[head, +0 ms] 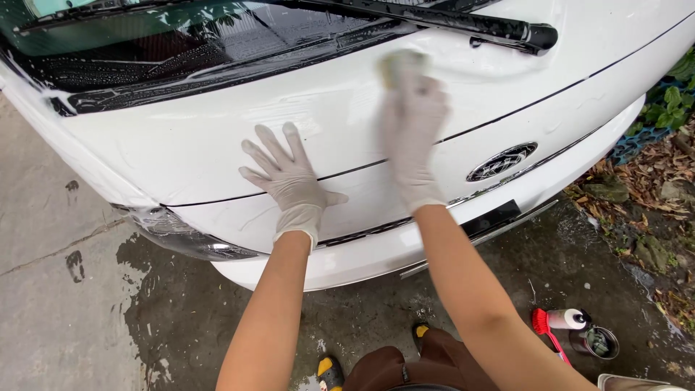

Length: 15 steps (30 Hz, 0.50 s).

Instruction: Using a sponge and a brush to clean the front of a white truck.

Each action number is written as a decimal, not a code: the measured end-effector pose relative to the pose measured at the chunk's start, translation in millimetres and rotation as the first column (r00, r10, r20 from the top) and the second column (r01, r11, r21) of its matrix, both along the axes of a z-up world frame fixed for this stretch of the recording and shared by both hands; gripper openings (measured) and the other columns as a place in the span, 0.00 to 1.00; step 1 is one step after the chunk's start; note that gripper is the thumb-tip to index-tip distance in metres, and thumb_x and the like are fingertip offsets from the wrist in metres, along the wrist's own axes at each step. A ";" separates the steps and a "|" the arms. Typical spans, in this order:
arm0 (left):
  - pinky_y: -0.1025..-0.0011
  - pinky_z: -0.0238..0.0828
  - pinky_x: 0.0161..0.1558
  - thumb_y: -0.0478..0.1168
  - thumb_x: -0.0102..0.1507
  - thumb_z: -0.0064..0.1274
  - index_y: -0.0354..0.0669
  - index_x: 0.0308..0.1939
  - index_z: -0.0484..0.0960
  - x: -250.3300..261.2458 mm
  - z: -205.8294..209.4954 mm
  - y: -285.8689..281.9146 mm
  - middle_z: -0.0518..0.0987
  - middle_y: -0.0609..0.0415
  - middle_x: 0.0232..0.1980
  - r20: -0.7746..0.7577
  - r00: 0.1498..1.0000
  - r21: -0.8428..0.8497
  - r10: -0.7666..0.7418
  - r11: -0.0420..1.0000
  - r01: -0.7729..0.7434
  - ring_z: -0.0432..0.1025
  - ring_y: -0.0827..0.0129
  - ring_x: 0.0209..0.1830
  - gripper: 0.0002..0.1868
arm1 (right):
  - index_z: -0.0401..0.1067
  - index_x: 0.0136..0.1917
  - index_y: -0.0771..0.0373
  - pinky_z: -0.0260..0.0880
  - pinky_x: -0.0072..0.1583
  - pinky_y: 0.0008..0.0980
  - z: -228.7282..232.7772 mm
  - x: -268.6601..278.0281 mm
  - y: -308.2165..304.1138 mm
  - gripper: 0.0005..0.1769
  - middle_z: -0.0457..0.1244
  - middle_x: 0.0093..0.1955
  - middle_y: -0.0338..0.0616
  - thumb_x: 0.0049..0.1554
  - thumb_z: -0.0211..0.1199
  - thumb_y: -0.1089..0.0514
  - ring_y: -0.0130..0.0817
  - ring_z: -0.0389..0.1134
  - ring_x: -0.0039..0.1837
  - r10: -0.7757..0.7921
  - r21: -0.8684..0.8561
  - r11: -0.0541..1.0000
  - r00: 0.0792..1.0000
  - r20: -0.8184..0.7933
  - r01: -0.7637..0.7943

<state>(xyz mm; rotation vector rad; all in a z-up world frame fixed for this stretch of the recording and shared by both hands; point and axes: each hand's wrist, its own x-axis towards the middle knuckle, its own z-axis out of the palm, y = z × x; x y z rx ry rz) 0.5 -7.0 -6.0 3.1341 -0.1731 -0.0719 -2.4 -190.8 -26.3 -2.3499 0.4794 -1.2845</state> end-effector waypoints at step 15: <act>0.20 0.25 0.66 0.74 0.34 0.73 0.44 0.81 0.28 -3.3 7.7 -9.1 0.25 0.20 0.79 -0.004 0.999 0.097 0.049 0.994 -0.048 0.19 0.19 0.75 0.89 | 0.66 0.78 0.47 0.62 0.50 0.32 -22.3 -39.8 -145.5 0.26 0.60 0.51 0.49 0.67 0.59 0.57 0.34 0.61 0.48 -0.057 0.114 0.991 0.995 -0.082 0.066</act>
